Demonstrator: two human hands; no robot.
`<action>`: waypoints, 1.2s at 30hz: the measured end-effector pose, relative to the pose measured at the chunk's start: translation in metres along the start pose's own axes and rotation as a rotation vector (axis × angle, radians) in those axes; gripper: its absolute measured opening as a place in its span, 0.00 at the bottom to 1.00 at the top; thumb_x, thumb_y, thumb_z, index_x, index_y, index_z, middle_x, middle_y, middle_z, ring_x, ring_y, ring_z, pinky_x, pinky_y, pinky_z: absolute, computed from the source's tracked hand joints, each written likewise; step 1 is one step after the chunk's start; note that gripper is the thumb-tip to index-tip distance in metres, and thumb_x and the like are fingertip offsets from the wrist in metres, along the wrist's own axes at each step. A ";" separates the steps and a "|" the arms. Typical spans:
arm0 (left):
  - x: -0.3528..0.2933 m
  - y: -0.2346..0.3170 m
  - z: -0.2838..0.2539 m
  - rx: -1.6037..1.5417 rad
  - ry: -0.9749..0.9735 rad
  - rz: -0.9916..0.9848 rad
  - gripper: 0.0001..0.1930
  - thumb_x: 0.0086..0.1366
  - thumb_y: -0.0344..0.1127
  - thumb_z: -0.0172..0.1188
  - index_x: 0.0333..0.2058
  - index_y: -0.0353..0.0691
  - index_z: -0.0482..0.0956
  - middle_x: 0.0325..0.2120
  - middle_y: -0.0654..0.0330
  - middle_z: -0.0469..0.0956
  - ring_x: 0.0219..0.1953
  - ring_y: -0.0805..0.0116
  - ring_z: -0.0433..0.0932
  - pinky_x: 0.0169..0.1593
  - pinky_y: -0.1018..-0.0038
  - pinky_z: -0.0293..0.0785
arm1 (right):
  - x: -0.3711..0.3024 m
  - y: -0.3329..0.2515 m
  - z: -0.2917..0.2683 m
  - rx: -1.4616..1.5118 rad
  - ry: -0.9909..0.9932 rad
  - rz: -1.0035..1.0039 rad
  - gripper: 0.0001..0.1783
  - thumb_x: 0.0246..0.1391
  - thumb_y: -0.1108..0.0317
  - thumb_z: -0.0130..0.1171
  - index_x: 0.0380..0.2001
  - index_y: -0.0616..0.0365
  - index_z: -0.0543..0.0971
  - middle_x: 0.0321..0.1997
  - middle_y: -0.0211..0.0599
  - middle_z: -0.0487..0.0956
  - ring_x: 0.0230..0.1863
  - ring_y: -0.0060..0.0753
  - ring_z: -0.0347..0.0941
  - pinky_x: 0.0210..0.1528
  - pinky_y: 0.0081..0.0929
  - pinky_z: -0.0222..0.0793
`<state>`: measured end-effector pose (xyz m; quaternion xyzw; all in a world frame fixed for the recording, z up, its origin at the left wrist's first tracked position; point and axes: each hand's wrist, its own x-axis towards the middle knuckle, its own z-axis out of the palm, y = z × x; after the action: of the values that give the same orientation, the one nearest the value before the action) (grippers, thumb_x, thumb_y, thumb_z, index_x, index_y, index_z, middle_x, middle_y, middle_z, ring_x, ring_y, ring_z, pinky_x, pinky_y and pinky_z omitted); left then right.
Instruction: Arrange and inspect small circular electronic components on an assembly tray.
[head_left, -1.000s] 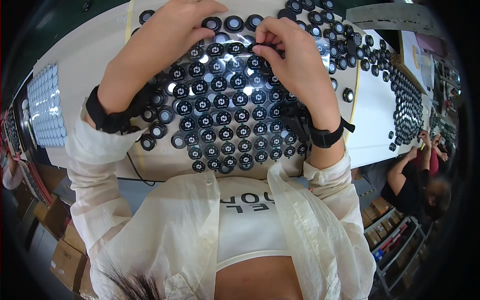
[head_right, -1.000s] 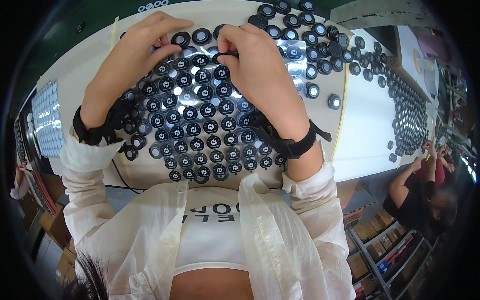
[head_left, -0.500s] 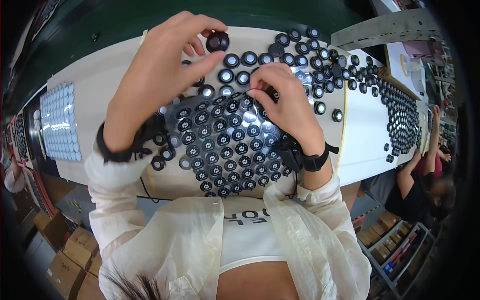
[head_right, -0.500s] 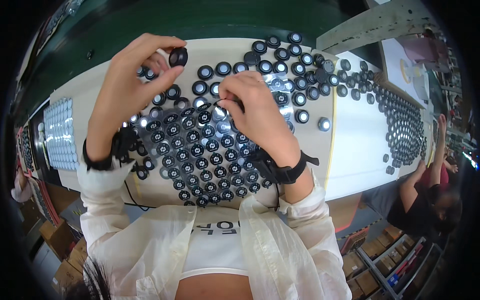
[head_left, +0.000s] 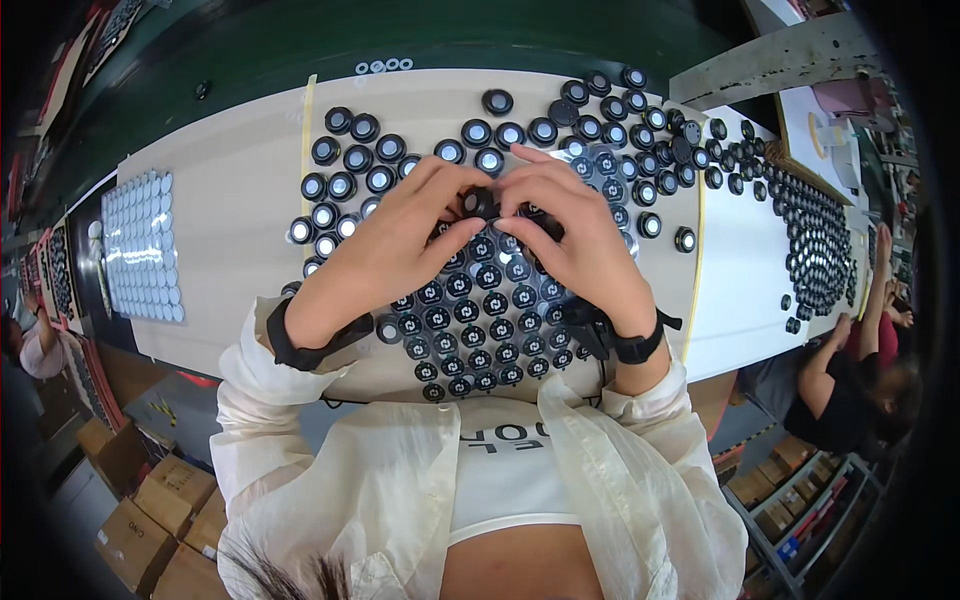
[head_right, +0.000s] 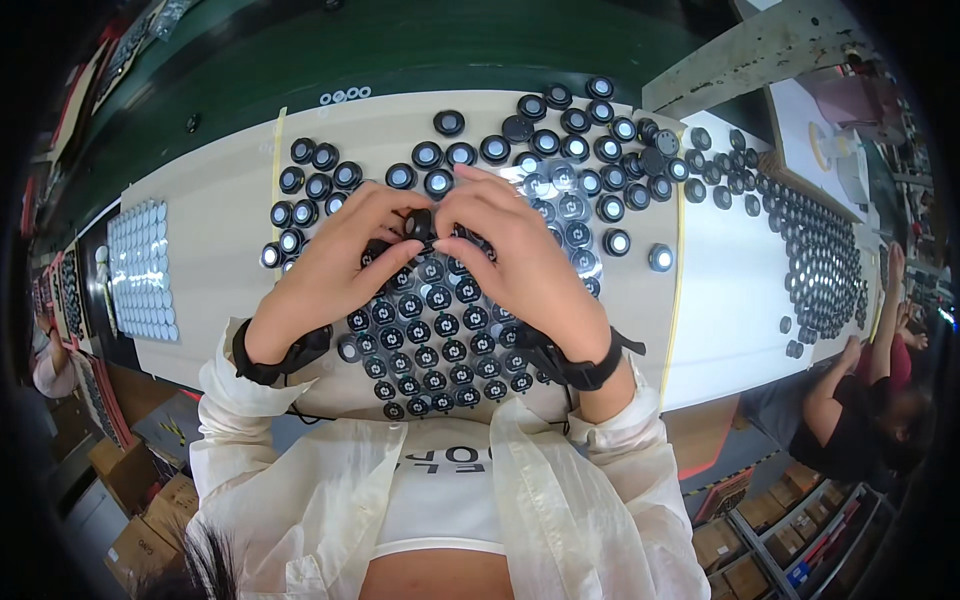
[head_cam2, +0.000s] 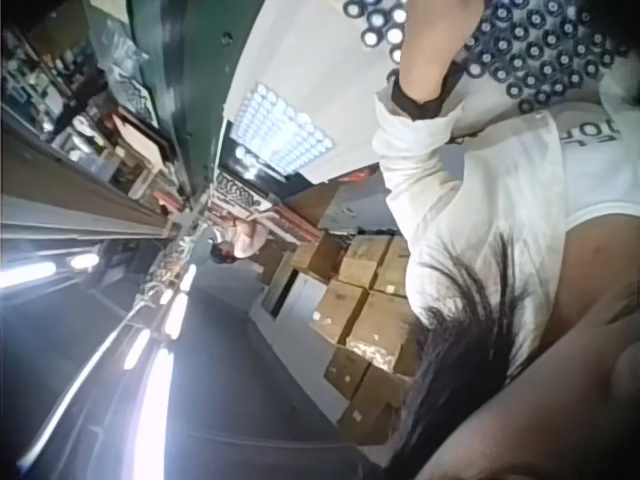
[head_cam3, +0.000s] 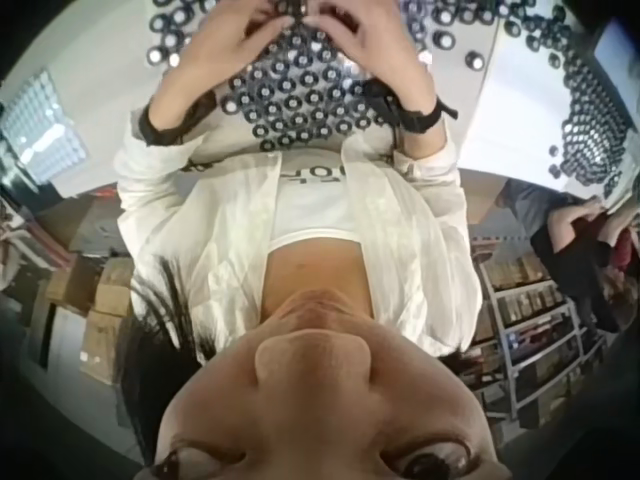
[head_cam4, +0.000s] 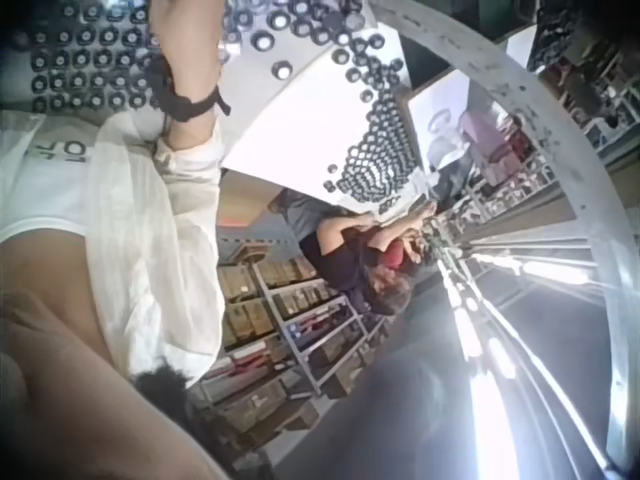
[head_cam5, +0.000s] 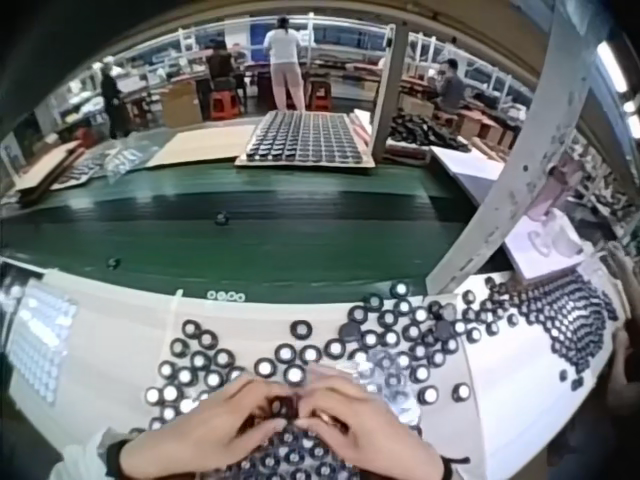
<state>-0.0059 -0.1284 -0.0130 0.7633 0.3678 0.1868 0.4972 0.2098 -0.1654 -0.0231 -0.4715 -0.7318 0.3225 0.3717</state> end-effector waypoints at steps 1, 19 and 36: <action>-0.001 0.002 -0.002 -0.086 0.001 -0.009 0.20 0.66 0.25 0.58 0.56 0.36 0.70 0.44 0.54 0.71 0.43 0.64 0.78 0.52 0.72 0.77 | -0.003 -0.003 -0.003 0.015 0.037 0.014 0.08 0.49 0.77 0.65 0.32 0.60 0.76 0.31 0.37 0.77 0.40 0.43 0.76 0.59 0.39 0.67; 0.000 0.003 0.016 -0.767 0.059 0.000 0.24 0.68 0.23 0.57 0.62 0.31 0.65 0.53 0.51 0.76 0.53 0.68 0.77 0.57 0.72 0.73 | -0.018 -0.031 -0.007 0.811 0.278 0.451 0.12 0.57 0.79 0.63 0.45 0.64 0.76 0.36 0.33 0.82 0.37 0.18 0.75 0.41 0.15 0.70; 0.003 -0.001 0.026 -0.451 0.122 0.071 0.24 0.65 0.19 0.58 0.59 0.29 0.69 0.51 0.55 0.76 0.51 0.68 0.77 0.57 0.73 0.73 | -0.017 -0.017 0.005 0.519 0.312 0.354 0.08 0.55 0.75 0.67 0.39 0.61 0.83 0.27 0.18 0.74 0.28 0.10 0.60 0.31 0.12 0.54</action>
<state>0.0121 -0.1423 -0.0253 0.6326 0.3193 0.3274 0.6250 0.2024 -0.1877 -0.0161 -0.5243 -0.4666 0.4812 0.5252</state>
